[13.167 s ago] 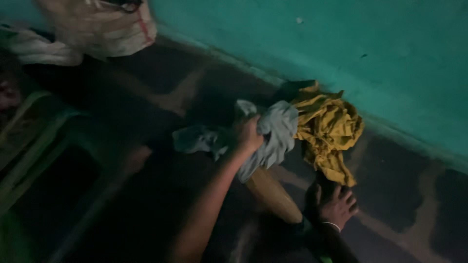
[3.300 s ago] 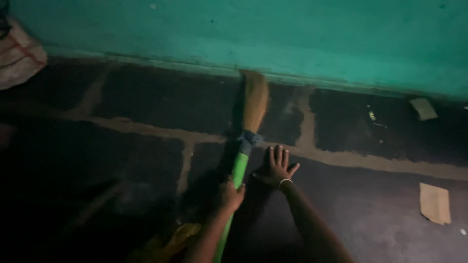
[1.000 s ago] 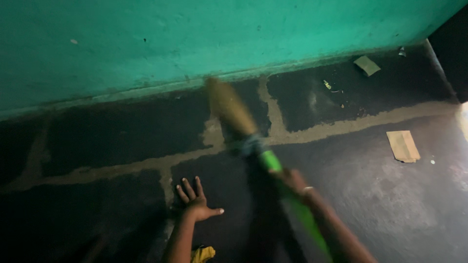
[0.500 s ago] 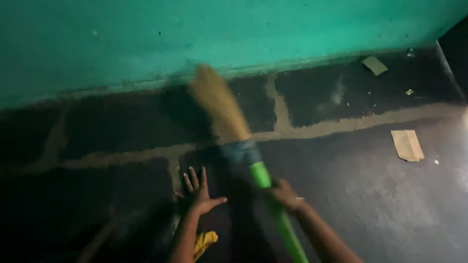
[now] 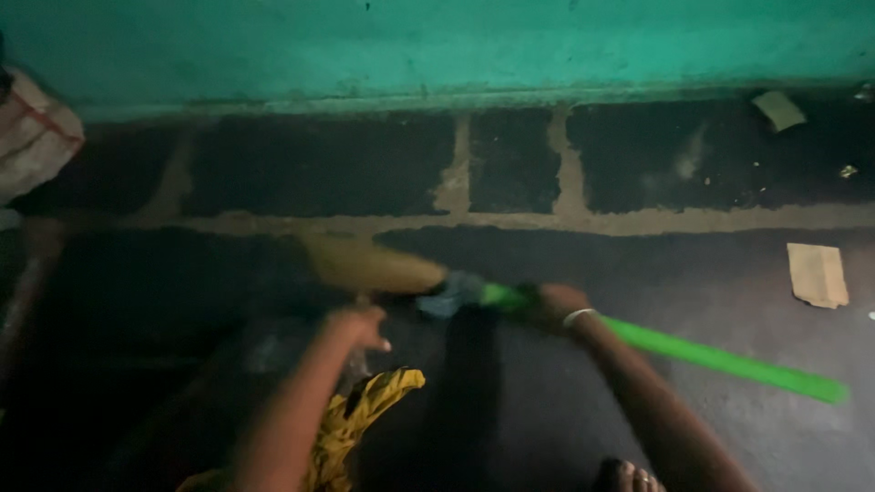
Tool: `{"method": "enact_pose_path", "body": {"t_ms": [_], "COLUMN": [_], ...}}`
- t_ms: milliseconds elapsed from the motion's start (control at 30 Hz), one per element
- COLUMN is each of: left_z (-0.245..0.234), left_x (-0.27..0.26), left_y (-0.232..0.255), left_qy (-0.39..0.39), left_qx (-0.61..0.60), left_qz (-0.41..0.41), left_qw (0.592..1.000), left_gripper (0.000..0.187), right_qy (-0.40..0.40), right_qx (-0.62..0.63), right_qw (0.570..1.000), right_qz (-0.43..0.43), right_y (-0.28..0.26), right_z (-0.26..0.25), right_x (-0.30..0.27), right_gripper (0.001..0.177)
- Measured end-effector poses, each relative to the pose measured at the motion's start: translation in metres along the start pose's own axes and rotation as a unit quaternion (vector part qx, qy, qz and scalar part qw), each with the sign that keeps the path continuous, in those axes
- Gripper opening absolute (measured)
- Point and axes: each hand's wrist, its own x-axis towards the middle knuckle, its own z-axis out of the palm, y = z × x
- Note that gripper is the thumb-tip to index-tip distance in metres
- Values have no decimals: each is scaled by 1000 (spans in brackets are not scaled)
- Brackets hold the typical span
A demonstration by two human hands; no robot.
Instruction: The person sweeps debris into a pile on the floor using a broom and then picks up several pieces of clothing by hand.
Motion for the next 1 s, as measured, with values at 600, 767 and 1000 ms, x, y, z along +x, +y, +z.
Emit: {"method": "enact_pose_path", "body": {"t_ms": [600,767,1000], "left_z": [-141,-136,-125], "left_x": [50,105,138], "left_y": [149,157,149], "left_qy": [353,324,367], "left_qx": [1,-9,23], "left_qz": [140,131,117], "left_qw": [925,937,922], "left_gripper": [87,88,82], "right_qy": [-57,-26,192], "right_qx": [-62,10,149], "right_qw": [989,1000,939], "right_qz": [-120,14,243], "right_y": [-91,-38,114], "right_z": [158,118,45], "right_x": [-45,-45,-108], "right_gripper": [21,47,62]}}
